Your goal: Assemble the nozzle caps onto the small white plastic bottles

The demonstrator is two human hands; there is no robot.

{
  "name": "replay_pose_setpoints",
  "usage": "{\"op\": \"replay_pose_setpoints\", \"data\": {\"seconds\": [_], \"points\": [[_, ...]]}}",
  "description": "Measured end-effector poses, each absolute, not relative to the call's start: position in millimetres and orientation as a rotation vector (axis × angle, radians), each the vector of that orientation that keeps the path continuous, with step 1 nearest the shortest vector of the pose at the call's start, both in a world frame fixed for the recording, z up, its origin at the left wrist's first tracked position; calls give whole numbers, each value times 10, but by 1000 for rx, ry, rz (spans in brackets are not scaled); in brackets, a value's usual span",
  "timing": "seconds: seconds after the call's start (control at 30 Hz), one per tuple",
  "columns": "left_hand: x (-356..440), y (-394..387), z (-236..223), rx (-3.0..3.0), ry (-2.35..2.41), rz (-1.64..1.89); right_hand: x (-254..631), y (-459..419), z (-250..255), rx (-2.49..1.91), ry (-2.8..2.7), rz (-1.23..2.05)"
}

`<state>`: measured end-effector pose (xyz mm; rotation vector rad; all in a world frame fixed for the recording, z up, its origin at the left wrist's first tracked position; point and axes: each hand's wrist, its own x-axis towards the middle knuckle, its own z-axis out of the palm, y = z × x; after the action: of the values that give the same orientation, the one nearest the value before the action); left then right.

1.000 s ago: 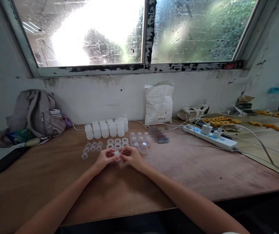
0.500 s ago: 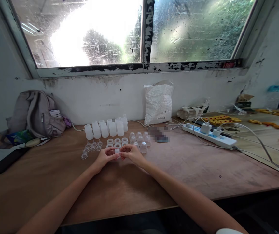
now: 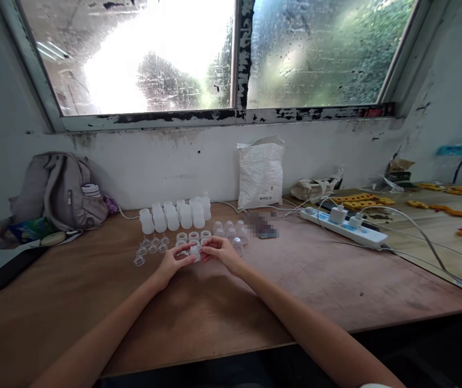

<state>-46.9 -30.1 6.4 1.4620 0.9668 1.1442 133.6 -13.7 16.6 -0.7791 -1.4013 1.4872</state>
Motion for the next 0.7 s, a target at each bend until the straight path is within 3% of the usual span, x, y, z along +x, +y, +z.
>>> {"op": "replay_pose_setpoints", "data": {"seconds": [0.27,0.7], "points": [[-439,-280,50,1499,914,1189,1296,-153,111,-781,-1485,1417],[-489,-291,51,1822,1033,1243,1199,-235,80,-706,-1323,1641]]}}
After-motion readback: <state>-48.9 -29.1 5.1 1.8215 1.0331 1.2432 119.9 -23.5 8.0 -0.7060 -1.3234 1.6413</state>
